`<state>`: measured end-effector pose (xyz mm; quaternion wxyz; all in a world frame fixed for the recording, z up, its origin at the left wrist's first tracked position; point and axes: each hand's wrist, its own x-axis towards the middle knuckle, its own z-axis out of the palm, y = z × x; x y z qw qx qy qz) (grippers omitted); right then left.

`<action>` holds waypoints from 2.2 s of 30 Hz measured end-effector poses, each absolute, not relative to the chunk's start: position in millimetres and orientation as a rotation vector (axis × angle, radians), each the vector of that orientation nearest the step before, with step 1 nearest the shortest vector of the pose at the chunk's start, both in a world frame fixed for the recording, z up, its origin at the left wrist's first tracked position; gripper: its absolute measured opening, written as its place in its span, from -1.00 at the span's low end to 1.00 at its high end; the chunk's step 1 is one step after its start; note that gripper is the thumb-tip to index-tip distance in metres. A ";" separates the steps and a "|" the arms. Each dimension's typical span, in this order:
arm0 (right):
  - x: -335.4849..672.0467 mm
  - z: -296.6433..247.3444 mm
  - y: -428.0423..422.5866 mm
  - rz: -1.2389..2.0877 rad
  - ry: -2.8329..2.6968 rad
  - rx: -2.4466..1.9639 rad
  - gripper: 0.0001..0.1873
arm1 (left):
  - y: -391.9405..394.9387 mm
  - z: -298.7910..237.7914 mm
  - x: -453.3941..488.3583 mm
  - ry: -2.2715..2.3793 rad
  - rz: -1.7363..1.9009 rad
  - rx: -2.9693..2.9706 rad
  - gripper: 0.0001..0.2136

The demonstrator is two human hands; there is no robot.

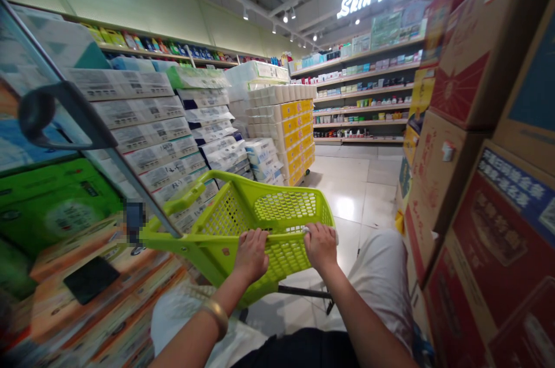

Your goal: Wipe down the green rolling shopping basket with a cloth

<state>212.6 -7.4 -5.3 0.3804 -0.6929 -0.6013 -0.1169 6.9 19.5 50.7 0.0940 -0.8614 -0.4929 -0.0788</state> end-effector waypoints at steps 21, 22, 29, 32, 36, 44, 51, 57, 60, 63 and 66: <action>221.0 -10.7 -8.3 -0.363 -1.542 -1.714 -0.77 | 20.4 51.5 7.3 -1.435 -0.244 -2.561 -0.61; 216.3 -10.4 -7.0 -0.362 -1.499 -1.742 -0.78 | 20.1 51.5 7.9 -1.443 -0.246 -2.555 -0.63; 139.8 6.8 5.2 -0.324 -1.658 -1.655 -0.83 | 19.7 50.2 8.8 -1.458 -0.250 -2.522 -0.69; 140.4 7.8 3.4 -0.326 -1.739 -1.586 -0.80 | 20.3 49.5 6.8 -1.425 -0.259 -2.544 -0.68; 180.4 -2.7 -6.1 -0.352 -1.715 -1.582 -0.77 | 20.7 49.2 5.3 -1.421 -0.263 -2.562 -0.64; 205.0 -16.7 -13.7 -0.370 -1.485 -1.691 -0.75 | 17.8 49.7 7.3 -1.473 -0.241 -2.558 -0.65; 148.8 0.3 -5.2 -0.343 -1.680 -1.609 -0.75 | 18.6 49.8 5.1 -1.469 -0.233 -2.548 -0.65; 198.5 -12.7 -14.9 -0.357 -1.675 -1.571 -0.72 | 18.4 51.6 3.9 -1.447 -0.219 -2.579 -0.63; 219.8 -20.6 -18.8 -0.341 -1.587 -1.595 -0.72 | 17.5 51.6 5.7 -1.464 -0.216 -2.572 -0.65; 209.2 -20.5 -15.5 -0.331 -1.452 -1.678 -0.74 | 17.1 51.1 7.3 -1.467 -0.233 -2.558 -0.66; 177.8 -13.3 -9.4 -0.310 -1.474 -1.673 -0.75 | 17.5 50.6 7.0 -1.471 -0.248 -2.543 -0.66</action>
